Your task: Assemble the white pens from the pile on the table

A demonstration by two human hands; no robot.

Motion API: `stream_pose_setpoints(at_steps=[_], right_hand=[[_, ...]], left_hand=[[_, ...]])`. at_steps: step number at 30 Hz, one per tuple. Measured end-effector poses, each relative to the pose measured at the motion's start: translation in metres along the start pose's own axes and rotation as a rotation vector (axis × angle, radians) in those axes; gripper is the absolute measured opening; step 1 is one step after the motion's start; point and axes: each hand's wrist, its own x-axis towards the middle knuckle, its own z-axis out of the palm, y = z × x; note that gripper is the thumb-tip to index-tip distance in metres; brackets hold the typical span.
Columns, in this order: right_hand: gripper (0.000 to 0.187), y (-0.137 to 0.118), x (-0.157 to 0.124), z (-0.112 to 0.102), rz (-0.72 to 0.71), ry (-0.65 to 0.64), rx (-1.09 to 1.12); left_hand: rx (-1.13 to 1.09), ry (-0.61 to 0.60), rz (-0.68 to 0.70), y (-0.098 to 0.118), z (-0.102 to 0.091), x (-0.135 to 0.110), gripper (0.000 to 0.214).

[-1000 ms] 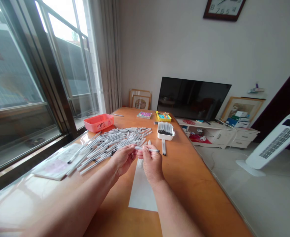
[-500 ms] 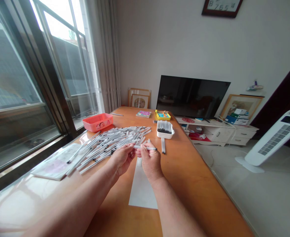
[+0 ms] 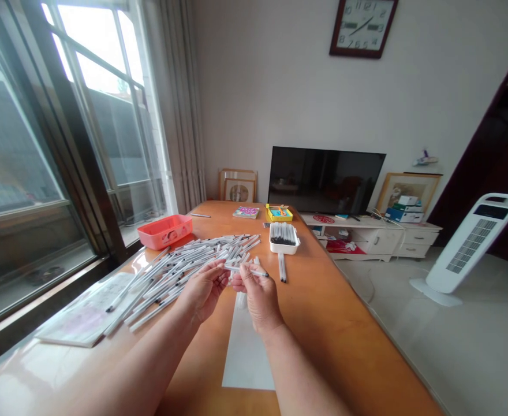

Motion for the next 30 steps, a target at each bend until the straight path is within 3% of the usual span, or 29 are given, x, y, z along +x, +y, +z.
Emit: stream_pose_setpoints(at_steps=[5, 9, 13, 18, 23, 30], right_hand=[[0.041, -0.008, 0.001, -0.006, 0.019, 0.043, -0.111], [0.036, -0.006, -0.003, -0.005, 0.085, -0.11, -0.289], [0.038, 0.001, -0.009, 0.003, 0.02, -0.253, -0.346], [0.037, 0.01, -0.014, 0.011, -0.046, -0.285, -0.345], [0.036, 0.014, -0.016, 0.015, -0.088, -0.305, -0.358], [0.029, 0.009, -0.022, 0.015, -0.25, -0.291, -0.439]], left_hand=[[0.063, 0.031, 0.092, 0.011, -0.007, 0.006, 0.025], [0.091, 0.011, 0.112, 0.016, -0.007, 0.004, 0.033], [-0.022, -0.055, -0.021, 0.023, -0.004, -0.001, 0.03], [-0.147, -0.127, -0.197, 0.03, 0.0, -0.009, 0.045], [-0.215, -0.218, -0.216, 0.034, 0.006, -0.02, 0.05], [-0.248, -0.225, -0.185, 0.033, 0.013, -0.024, 0.041]])
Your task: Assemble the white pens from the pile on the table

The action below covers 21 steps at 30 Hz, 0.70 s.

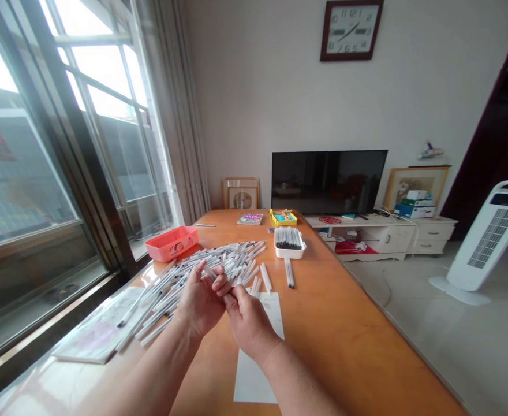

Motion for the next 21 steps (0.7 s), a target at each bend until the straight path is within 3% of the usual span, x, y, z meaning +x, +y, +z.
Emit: stream_pose_setpoints(at_steps=[5, 12, 21], right_hand=[[0.021, -0.0007, -0.0011, -0.0009, -0.056, 0.029, -0.059], [0.026, -0.003, -0.0014, -0.0026, -0.065, 0.006, -0.151], [0.025, -0.0037, -0.0011, -0.0037, -0.037, 0.072, -0.07]], left_hand=[[-0.016, 0.005, 0.023, -0.0016, 0.0016, 0.0021, 0.035], [-0.028, 0.008, 0.046, -0.0019, 0.0055, 0.0024, 0.031], [-0.059, -0.057, 0.059, -0.0062, 0.0045, 0.0036, 0.028]])
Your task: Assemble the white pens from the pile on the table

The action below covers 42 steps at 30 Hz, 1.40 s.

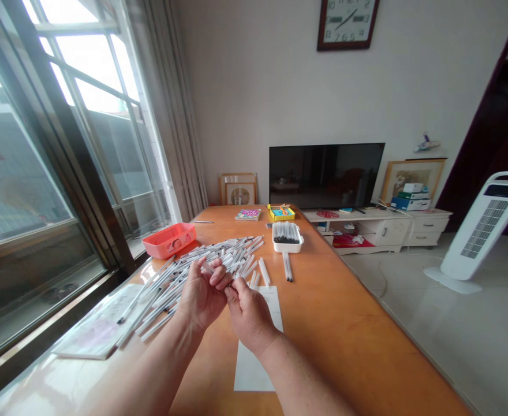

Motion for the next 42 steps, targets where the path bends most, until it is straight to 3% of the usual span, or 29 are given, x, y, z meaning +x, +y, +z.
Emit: stream_pose_setpoints(at_steps=[4, 10, 19, 26, 34, 42], right_hand=[[0.03, 0.005, 0.005, 0.001, 0.043, -0.02, 0.077], [0.043, 0.003, 0.006, -0.002, 0.258, -0.145, 0.239], [0.044, -0.002, 0.009, -0.008, 0.516, -0.183, 0.617], [0.041, -0.003, 0.011, -0.013, 0.441, -0.097, 0.57], [0.04, -0.004, 0.011, -0.012, 0.379, -0.068, 0.545], [0.045, 0.001, 0.013, -0.017, 0.435, -0.134, 0.552]], left_hand=[[0.047, 0.03, -0.025, 0.002, -0.007, 0.0, 0.033], [0.122, -0.008, -0.082, 0.01, -0.014, 0.0, 0.061], [0.188, 0.071, 0.036, 0.014, -0.015, 0.006, 0.025], [0.289, 0.047, 0.15, 0.01, -0.02, 0.011, 0.027], [0.378, 0.027, 0.344, -0.009, -0.016, 0.013, 0.027], [0.372, 0.084, 0.276, -0.011, -0.015, 0.011, 0.033]])
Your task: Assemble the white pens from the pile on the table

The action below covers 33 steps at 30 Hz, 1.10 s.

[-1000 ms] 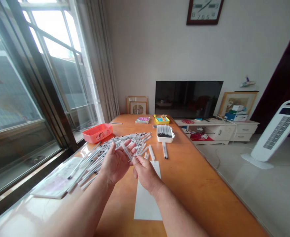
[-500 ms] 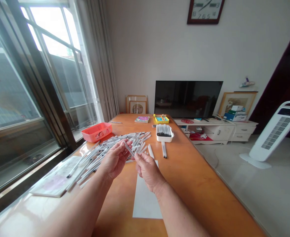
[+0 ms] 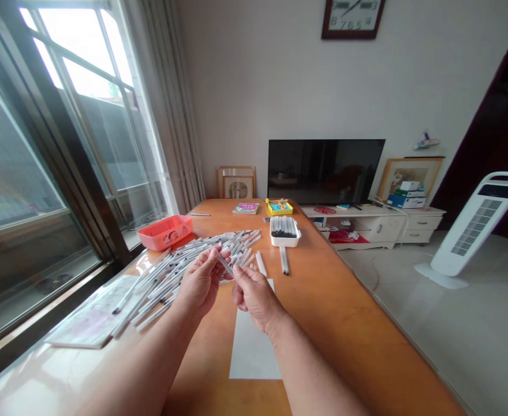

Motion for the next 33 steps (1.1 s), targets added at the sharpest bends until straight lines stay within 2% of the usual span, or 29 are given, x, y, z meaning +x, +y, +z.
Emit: stream_pose_setpoints(at_steps=[6, 10, 15, 22, 26, 30, 33], right_hand=[[0.051, -0.004, 0.005, -0.018, 0.133, 0.056, -0.004], [0.04, -0.007, 0.005, -0.028, 0.121, 0.072, -0.12], [0.025, -0.008, 0.003, -0.029, 0.09, 0.044, -0.277], [0.023, -0.003, 0.008, -0.037, 0.089, 0.04, -0.3], [0.024, -0.004, 0.011, -0.048, 0.091, 0.102, -0.298], [0.028, -0.011, 0.013, -0.058, 0.047, 0.177, -0.254], [0.03, -0.016, 0.015, -0.074, -0.028, 0.32, -0.192]], left_hand=[[-0.054, 0.084, 0.02, 0.003, -0.011, 0.011, 0.027], [-0.038, 0.108, 0.035, 0.003, -0.02, 0.018, 0.028], [-0.004, 0.134, 0.048, 0.002, -0.023, 0.021, 0.03], [0.033, 0.135, 0.007, -0.002, -0.023, 0.021, 0.036], [0.078, 0.113, -0.039, -0.002, -0.024, 0.019, 0.036], [0.119, 0.152, -0.081, 0.001, -0.024, 0.019, 0.038], [0.146, 0.179, -0.095, 0.002, -0.026, 0.02, 0.037]])
